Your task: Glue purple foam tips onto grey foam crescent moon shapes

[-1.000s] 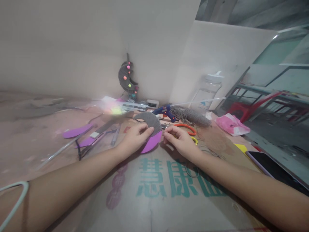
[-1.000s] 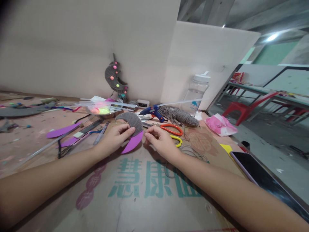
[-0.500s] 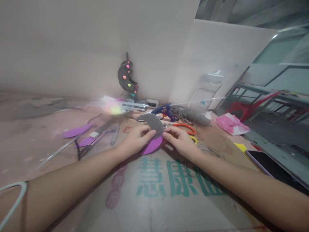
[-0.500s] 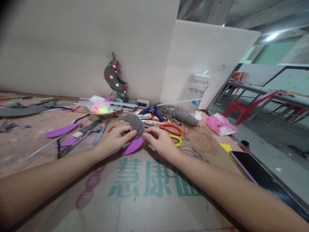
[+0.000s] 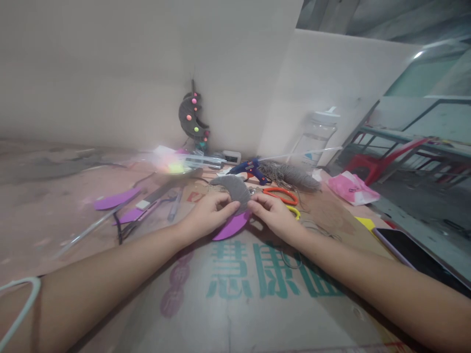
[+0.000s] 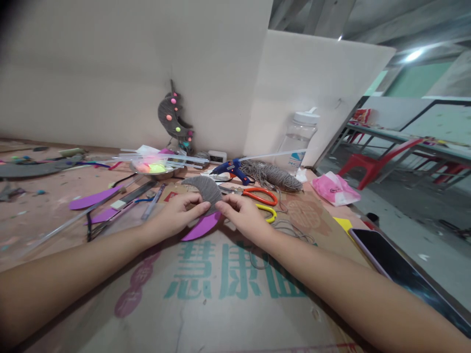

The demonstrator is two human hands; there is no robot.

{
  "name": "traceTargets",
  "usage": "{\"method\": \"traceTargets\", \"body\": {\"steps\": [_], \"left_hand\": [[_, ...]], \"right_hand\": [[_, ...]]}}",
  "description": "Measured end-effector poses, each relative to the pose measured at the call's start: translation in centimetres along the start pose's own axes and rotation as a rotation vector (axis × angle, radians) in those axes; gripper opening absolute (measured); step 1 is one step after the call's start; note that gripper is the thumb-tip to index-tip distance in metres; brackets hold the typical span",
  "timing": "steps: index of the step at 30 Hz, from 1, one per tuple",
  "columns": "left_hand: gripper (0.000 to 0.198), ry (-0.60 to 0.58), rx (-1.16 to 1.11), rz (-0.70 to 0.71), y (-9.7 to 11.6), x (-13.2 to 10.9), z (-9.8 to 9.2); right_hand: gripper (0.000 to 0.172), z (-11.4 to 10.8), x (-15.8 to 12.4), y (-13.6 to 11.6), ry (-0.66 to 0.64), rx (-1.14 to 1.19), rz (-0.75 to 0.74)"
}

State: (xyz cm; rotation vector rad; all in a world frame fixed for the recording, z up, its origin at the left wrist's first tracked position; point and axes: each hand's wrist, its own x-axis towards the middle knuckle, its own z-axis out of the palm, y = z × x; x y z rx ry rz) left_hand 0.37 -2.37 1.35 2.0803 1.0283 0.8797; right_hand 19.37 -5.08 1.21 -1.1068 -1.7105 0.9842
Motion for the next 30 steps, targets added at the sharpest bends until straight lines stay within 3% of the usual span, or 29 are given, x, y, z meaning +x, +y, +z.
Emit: {"method": "traceTargets", "body": {"steps": [5,16,24,30], "left_hand": [[0.037,-0.028,0.03,0.038,-0.13,0.1,0.06],[0.037,-0.029,-0.028,0.006,-0.08,0.09,0.06],[0.041,-0.033,-0.074,0.064,-0.42,0.13,-0.02],[0.035,-0.007,-0.11,0.013,-0.7,0.2,-0.04]], "right_hand": [[0.028,0.06,-0.16,-0.43,-0.026,-0.138,0.01],[0.039,-0.12,-0.08,0.25,-0.013,0.013,0.008],[0.033,-0.15,-0.03,0.48,0.0,-0.064,0.03],[0.037,-0.18,-0.02,0.28,0.018,-0.083,0.008]]}}
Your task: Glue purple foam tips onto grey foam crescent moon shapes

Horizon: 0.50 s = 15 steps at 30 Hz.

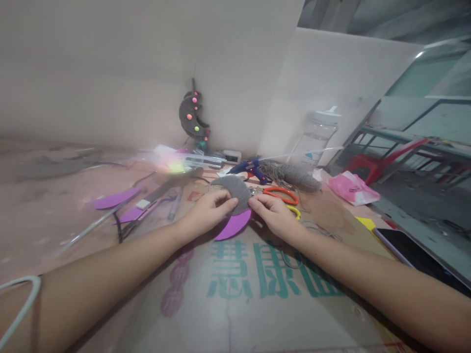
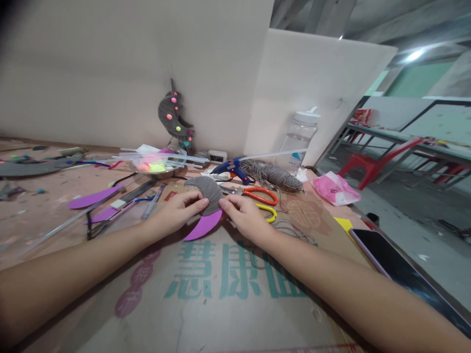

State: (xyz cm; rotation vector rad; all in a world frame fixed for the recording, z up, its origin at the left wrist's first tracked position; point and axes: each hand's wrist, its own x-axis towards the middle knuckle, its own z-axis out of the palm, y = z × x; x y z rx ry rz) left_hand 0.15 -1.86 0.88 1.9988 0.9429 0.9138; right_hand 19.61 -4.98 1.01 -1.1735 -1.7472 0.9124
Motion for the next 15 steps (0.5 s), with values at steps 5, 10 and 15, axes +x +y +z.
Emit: {"method": "traceTargets", "body": {"steps": [5,10,15], "left_hand": [[0.033,0.045,0.007,-0.001,0.0,0.05,-0.06],[0.031,0.081,0.013,-0.004,0.18,0.07,-0.14],[0.031,0.065,0.013,0.003,0.14,0.1,-0.14]], "right_hand": [[0.041,0.02,-0.05,-0.06,-0.01,0.11,-0.017],[0.024,0.2,0.01,-0.06,-0.031,0.195,0.024],[0.021,0.24,0.17,0.4,-0.024,0.104,0.01]]}}
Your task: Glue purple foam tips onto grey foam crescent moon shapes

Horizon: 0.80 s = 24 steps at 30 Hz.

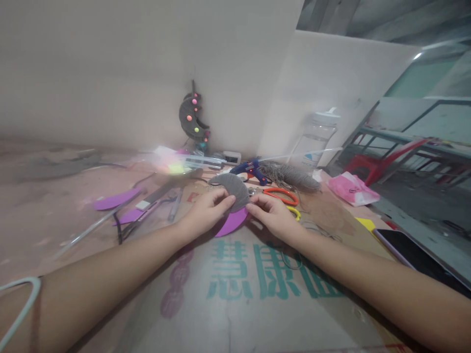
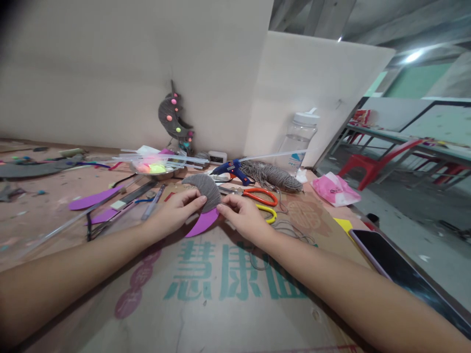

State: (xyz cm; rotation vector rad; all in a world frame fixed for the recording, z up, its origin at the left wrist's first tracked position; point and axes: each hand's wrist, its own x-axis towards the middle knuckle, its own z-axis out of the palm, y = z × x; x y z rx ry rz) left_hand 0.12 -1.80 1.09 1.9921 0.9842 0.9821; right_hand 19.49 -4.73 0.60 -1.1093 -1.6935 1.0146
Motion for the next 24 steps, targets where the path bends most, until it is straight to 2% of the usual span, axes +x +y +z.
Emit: {"method": "traceTargets", "body": {"steps": [7,12,15,17,20,21,24], "left_hand": [[0.031,0.023,-0.021,0.018,-0.3,-0.1,0.0],[0.03,0.041,-0.036,0.018,0.0,-0.1,-0.1],[0.029,0.047,-0.027,0.005,0.4,-0.1,-0.1],[0.028,0.045,-0.085,-0.017,0.5,-0.2,0.0],[0.032,0.008,-0.178,-0.041,0.1,-0.2,0.2],[0.034,-0.011,-0.177,-0.031,-0.1,-0.2,0.2],[0.043,-0.056,-0.168,0.013,-0.6,0.0,0.1]], "right_hand": [[0.024,0.1,0.0,-0.1,-0.024,0.097,-0.01],[0.014,0.1,0.0,-0.6,-0.092,-0.174,-0.06],[0.014,0.1,-0.1,-0.7,-0.036,-0.23,-0.08],[0.015,0.0,-0.3,-0.7,0.074,-0.236,-0.11],[0.012,-0.4,-0.5,-0.8,0.283,-0.334,-0.237],[0.009,-0.5,-0.6,-0.8,0.318,-0.395,-0.307],[0.007,-0.8,-0.7,-0.8,0.25,-0.65,-0.578]]}}
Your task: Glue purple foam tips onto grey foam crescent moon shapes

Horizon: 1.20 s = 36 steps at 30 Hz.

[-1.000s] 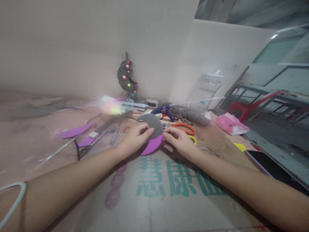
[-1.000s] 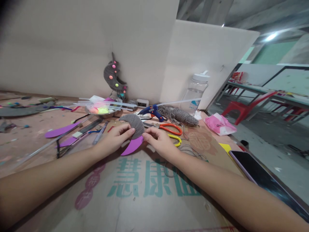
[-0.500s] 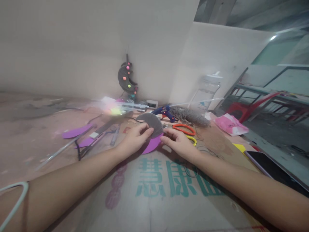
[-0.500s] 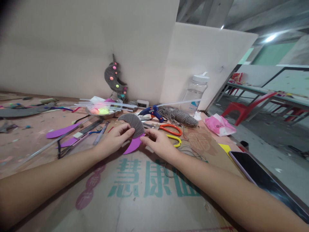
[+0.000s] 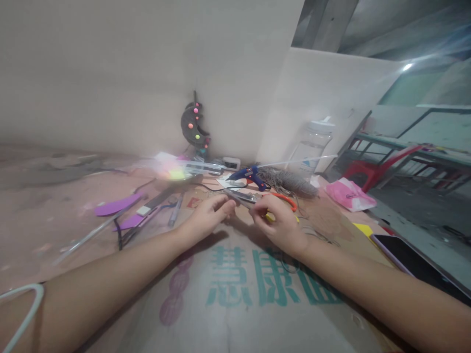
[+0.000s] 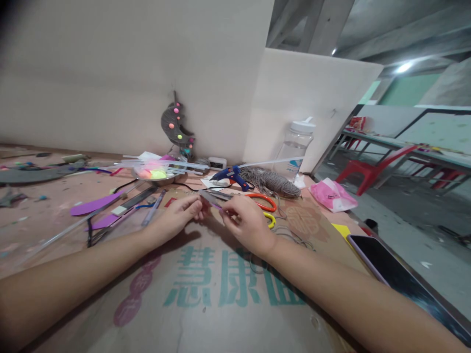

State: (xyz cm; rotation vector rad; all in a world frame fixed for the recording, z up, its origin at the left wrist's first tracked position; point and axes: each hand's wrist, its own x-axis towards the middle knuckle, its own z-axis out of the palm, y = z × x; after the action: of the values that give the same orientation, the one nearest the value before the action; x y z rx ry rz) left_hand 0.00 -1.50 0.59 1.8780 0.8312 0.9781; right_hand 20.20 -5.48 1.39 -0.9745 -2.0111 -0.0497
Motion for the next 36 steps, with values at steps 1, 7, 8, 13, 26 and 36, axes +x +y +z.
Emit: {"method": "traceTargets", "body": {"steps": [1,7,8,13,26,36], "left_hand": [[0.046,-0.012,-0.013,-0.004,0.0,0.1,-0.1],[0.036,-0.005,-0.058,-0.131,0.2,0.5,-0.5],[0.033,0.013,-0.085,-0.149,0.1,0.6,-0.5],[0.026,0.143,-0.286,-0.214,-0.5,1.0,-0.3],[0.037,0.117,-0.389,-0.235,-0.1,0.9,0.1],[0.033,0.136,-0.322,-0.227,-0.1,0.9,0.0]], "right_hand": [[0.009,0.0,0.0,0.0,-0.041,-0.062,-0.104],[0.012,0.4,-0.3,-0.1,-0.185,-0.203,-0.263],[0.012,0.4,-0.3,-0.1,-0.197,-0.18,-0.237],[0.028,-1.0,1.0,-0.4,-0.215,-0.07,-0.08],[0.048,-4.7,5.3,7.3,-0.473,-0.366,0.388],[0.036,2.3,8.7,11.1,-0.365,-0.186,0.558]]}}
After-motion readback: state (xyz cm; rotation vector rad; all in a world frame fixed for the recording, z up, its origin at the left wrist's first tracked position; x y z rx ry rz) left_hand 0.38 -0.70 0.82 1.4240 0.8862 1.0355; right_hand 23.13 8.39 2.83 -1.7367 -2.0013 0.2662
